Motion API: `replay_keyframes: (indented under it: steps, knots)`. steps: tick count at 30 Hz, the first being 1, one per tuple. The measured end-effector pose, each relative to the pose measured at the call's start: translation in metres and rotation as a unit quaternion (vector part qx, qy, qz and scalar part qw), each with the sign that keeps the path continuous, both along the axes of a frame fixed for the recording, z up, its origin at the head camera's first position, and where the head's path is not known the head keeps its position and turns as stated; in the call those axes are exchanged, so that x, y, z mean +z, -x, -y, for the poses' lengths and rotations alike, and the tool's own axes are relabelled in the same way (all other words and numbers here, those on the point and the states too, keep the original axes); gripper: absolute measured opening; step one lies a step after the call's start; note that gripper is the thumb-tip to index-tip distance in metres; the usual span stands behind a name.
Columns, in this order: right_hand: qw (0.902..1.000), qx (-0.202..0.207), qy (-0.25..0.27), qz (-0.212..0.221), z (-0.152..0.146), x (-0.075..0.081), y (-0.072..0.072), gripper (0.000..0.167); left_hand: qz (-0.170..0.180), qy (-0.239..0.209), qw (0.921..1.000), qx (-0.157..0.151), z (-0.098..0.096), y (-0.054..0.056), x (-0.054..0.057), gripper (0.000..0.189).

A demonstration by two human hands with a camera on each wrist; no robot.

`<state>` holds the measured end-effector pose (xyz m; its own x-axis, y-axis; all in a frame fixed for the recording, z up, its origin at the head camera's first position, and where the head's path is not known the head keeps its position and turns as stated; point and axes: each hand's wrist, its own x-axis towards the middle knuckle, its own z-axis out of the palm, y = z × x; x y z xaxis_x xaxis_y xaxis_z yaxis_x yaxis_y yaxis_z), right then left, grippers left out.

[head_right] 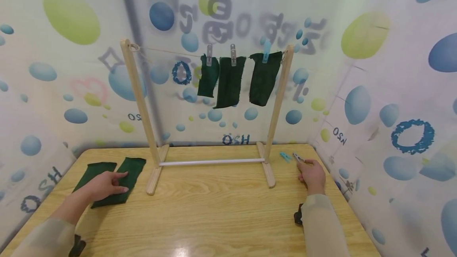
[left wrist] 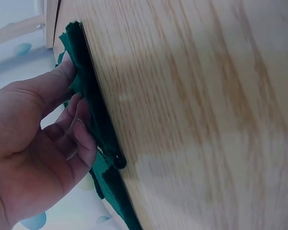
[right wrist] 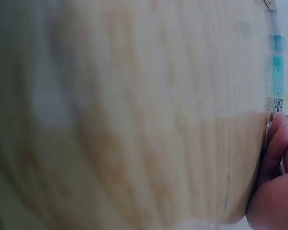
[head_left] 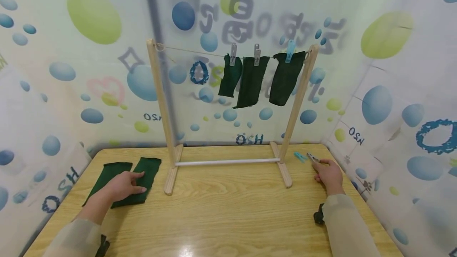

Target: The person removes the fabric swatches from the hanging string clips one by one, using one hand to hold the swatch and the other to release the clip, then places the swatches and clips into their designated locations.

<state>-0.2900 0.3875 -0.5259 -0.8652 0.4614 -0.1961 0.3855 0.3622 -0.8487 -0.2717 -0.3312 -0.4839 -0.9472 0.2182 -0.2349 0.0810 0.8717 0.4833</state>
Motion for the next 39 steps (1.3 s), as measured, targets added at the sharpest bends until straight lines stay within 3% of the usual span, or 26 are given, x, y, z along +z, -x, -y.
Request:
replay_keyframes:
  steps: [10, 15, 21, 24, 28, 32, 39]
  knots:
    - [0.9999, -0.007, 0.012, 0.001, 0.004, 0.000, 0.004, 0.067, -0.005, 0.001, 1.0000, -0.002, 0.007, -0.001, 0.000, 0.079]
    - [0.9998, 0.011, 0.020, -0.001, 0.003, 0.000, 0.004, 0.073, 0.003, -0.018, 0.9998, 0.002, 0.013, -0.002, -0.003, 0.081]
    - [0.9972, 0.040, 0.060, -0.020, -0.005, -0.002, -0.005, 0.083, -0.013, -0.026, 0.9996, 0.004, 0.017, -0.005, -0.007, 0.073]
    - [0.9957, 0.043, 0.075, -0.034, -0.007, 0.002, -0.014, 0.080, -0.009, -0.056, 0.9983, 0.015, 0.016, -0.008, -0.007, 0.068]
    - [0.9951, 0.066, 0.047, -0.056, -0.005, 0.017, -0.023, 0.071, -0.019, -0.097, 0.9948, 0.022, 0.012, -0.015, -0.002, 0.060]
    - [0.9903, 0.109, 0.001, -0.087, 0.002, 0.039, -0.030, 0.063, -0.057, -0.114, 0.9917, 0.018, 0.002, -0.021, 0.009, 0.054]
    - [0.9798, 0.146, -0.011, -0.137, 0.029, 0.083, -0.040, 0.054, -0.115, -0.131, 0.9847, -0.007, -0.027, -0.024, 0.034, 0.051]
